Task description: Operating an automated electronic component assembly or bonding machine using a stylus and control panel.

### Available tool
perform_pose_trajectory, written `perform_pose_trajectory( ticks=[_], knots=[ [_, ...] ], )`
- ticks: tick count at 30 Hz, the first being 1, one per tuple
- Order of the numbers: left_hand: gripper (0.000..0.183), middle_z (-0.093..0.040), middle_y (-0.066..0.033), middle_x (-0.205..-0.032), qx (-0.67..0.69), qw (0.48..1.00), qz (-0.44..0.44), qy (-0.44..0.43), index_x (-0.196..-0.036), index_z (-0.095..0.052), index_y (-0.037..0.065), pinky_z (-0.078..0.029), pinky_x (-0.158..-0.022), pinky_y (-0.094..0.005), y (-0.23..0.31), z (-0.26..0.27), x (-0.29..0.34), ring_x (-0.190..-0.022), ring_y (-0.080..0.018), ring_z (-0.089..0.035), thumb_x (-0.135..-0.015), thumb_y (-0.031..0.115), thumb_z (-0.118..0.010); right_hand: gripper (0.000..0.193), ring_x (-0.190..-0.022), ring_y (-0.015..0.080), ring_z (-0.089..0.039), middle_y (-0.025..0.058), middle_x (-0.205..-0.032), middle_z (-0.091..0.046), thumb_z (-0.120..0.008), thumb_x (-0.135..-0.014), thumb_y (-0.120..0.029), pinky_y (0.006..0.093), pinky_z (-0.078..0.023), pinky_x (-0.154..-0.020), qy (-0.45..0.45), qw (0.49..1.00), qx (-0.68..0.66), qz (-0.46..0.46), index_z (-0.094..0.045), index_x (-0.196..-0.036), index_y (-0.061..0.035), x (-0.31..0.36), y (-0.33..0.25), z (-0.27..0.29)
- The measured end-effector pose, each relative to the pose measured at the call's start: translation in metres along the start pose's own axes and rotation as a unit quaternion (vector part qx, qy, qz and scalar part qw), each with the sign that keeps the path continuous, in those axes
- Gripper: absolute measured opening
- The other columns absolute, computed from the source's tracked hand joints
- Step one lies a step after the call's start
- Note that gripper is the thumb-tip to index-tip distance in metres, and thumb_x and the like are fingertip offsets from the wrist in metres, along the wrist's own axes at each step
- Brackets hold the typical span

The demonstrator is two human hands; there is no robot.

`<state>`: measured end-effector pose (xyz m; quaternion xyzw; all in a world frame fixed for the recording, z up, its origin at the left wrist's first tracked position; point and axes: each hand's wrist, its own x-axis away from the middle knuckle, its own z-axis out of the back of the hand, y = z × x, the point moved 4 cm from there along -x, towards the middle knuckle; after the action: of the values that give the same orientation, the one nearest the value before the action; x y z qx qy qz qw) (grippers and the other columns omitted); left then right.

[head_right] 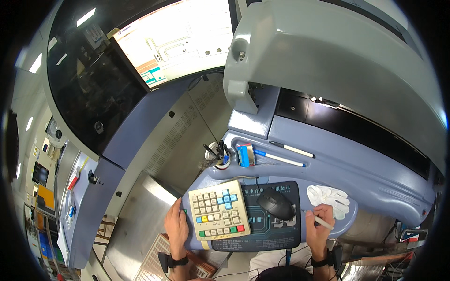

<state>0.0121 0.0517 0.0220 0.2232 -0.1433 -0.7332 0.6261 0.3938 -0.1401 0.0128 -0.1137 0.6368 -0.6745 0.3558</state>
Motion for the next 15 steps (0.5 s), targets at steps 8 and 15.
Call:
perform_pose_trajectory(
  ticks=[8,15],
  knots=[
    [0.044,-0.061,-0.0143,-0.141,-0.01,1.0,-0.007,0.009,-0.143,-0.057,0.007,-0.039,-0.111,-0.0461,-0.0001,-0.0024,0.0012,-0.129,-0.0325,-0.057,-0.101,0.016,-0.046,0.017,-0.06,0.0004,-0.036,-0.0071,-0.066,-0.045,-0.069,-0.092,0.004,0.0227,-0.026,-0.052,-0.003,1.0,0.001,0.018,-0.054,-0.094,-0.0035,-0.0028,0.0085,0.0002],
    [0.044,-0.062,-0.0148,-0.141,-0.02,1.0,-0.004,0.007,-0.143,-0.057,0.008,-0.04,-0.111,-0.0457,-0.005,-0.0012,0.0013,-0.129,-0.032,-0.058,-0.101,0.017,-0.047,0.013,-0.059,-0.0005,-0.038,-0.0071,-0.065,-0.049,-0.068,-0.093,0.002,0.0218,-0.027,-0.052,-0.023,0.999,-0.044,-0.018,-0.056,-0.092,-0.0024,0.0008,0.0089,-0.0053]
  ],
)
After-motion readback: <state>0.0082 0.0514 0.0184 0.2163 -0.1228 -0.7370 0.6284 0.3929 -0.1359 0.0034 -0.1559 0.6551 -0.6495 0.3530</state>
